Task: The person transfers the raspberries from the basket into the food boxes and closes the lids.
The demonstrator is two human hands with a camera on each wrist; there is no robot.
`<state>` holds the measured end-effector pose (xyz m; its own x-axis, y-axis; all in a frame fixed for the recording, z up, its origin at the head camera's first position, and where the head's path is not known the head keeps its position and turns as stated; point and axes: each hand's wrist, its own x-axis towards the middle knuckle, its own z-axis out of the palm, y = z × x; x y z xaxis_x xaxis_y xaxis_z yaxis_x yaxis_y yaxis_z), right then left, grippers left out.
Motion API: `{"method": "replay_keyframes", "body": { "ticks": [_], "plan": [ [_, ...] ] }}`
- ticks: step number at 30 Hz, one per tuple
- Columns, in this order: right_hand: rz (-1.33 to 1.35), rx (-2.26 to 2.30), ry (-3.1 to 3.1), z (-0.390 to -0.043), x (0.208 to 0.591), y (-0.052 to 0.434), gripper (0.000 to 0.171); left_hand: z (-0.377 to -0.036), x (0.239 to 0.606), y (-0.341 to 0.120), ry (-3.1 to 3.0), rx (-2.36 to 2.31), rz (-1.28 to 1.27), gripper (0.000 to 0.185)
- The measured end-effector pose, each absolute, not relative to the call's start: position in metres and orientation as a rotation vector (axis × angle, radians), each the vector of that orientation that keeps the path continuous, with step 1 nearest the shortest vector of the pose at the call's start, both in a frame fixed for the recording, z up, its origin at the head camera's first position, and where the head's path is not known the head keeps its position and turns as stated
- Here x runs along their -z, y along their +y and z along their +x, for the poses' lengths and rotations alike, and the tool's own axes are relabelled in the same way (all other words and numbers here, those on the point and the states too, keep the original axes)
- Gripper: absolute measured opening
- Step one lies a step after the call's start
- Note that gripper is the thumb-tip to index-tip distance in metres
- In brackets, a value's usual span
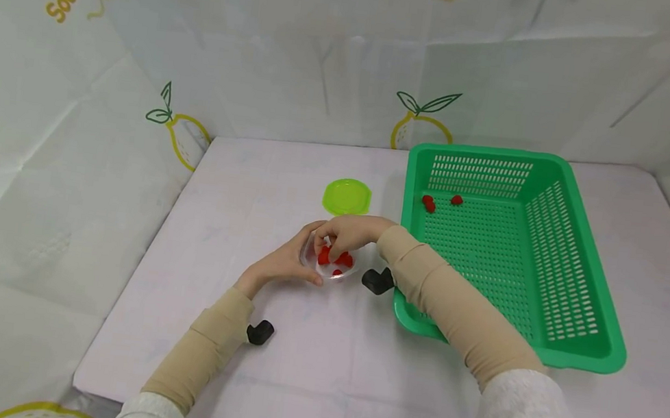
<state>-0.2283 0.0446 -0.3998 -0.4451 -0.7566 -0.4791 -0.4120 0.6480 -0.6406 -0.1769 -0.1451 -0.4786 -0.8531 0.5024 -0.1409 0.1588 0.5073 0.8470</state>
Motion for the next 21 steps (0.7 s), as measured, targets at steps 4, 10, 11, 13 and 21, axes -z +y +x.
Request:
{"method": "replay_keyframes", "body": {
  "ticks": [4, 10, 11, 13, 21],
  "plan": [
    [-0.903, 0.559, 2.095, -0.2272, 0.3994, 0.044, 0.023, -0.1754, 0.4773, -0.1445, 2.381, -1.289, 0.538, 0.108],
    [-0.937, 0.57, 2.078, -0.2281, 0.4013, 0.0445, 0.022, -0.1729, 0.4745, -0.1427, 2.365, -1.31, 0.499, 0.105],
    [-0.935, 0.571, 2.078, -0.2282, 0.4012, 0.0446, 0.022, -0.1729, 0.4745, -0.1425, 2.364, -1.311, 0.496, 0.105],
    [-0.933, 0.578, 2.075, -0.2286, 0.4014, 0.0448, 0.024, -0.1726, 0.4742, -0.1422, 2.364, -1.315, 0.488, 0.104],
    [-0.932, 0.622, 2.055, -0.2269, 0.3926, 0.0486, 0.029, -0.1699, 0.4703, -0.1418, 2.362, -1.312, 0.468, 0.102]
  ]
}}
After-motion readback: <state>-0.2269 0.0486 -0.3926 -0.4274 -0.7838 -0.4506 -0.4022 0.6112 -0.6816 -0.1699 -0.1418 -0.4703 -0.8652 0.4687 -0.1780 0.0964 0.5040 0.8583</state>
